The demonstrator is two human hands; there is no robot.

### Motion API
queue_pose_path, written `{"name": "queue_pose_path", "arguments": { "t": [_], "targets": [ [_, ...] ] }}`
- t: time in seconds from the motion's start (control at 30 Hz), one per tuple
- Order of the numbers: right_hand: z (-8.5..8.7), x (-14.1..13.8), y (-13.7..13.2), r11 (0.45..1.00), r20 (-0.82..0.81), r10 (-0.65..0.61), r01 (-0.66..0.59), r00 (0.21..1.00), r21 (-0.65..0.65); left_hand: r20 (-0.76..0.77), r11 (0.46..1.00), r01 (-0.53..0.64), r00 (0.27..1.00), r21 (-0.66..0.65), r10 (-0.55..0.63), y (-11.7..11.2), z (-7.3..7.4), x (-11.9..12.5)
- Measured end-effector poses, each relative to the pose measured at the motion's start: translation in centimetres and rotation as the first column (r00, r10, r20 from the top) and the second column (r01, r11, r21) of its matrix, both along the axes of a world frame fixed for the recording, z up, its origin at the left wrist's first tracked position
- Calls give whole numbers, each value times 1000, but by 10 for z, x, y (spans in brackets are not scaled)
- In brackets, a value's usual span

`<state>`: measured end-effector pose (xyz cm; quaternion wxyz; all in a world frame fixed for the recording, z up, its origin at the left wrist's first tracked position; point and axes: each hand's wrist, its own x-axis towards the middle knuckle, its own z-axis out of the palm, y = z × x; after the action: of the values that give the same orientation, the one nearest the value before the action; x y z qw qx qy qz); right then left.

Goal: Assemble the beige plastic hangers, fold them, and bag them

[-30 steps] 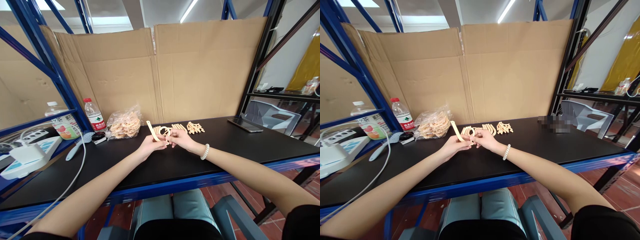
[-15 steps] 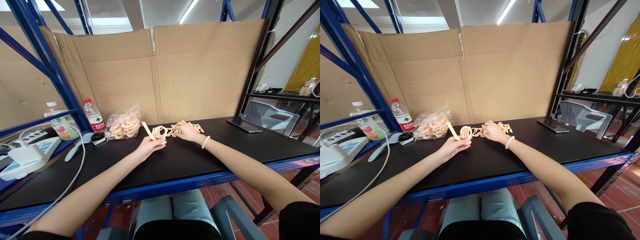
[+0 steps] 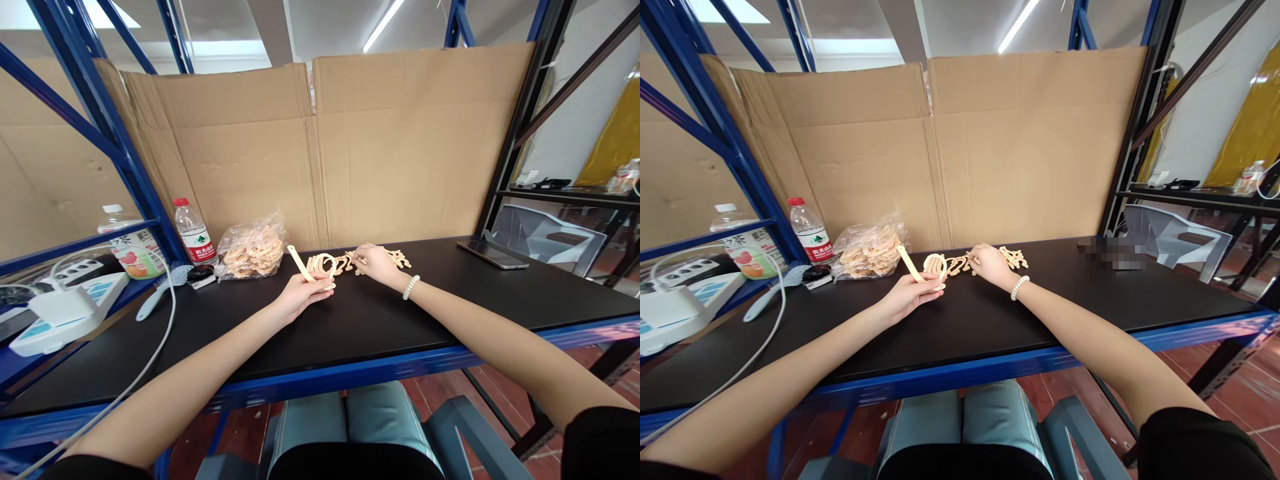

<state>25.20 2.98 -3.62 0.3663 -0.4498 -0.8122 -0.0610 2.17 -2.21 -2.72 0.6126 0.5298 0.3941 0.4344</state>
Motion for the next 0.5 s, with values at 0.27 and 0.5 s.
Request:
{"name": "queue_pose_path", "arguments": {
  "t": [0.27, 0.5],
  "targets": [
    [25, 9, -13, 950, -814, -75, -208, 576, -235, 33, 1000, -8, 999, -24, 8, 1, -1, 0],
    [33, -8, -42, 859, -890, 50, -474, 453, -193, 89, 999, -16, 996, -29, 18, 3, -3, 0]
  ]
}}
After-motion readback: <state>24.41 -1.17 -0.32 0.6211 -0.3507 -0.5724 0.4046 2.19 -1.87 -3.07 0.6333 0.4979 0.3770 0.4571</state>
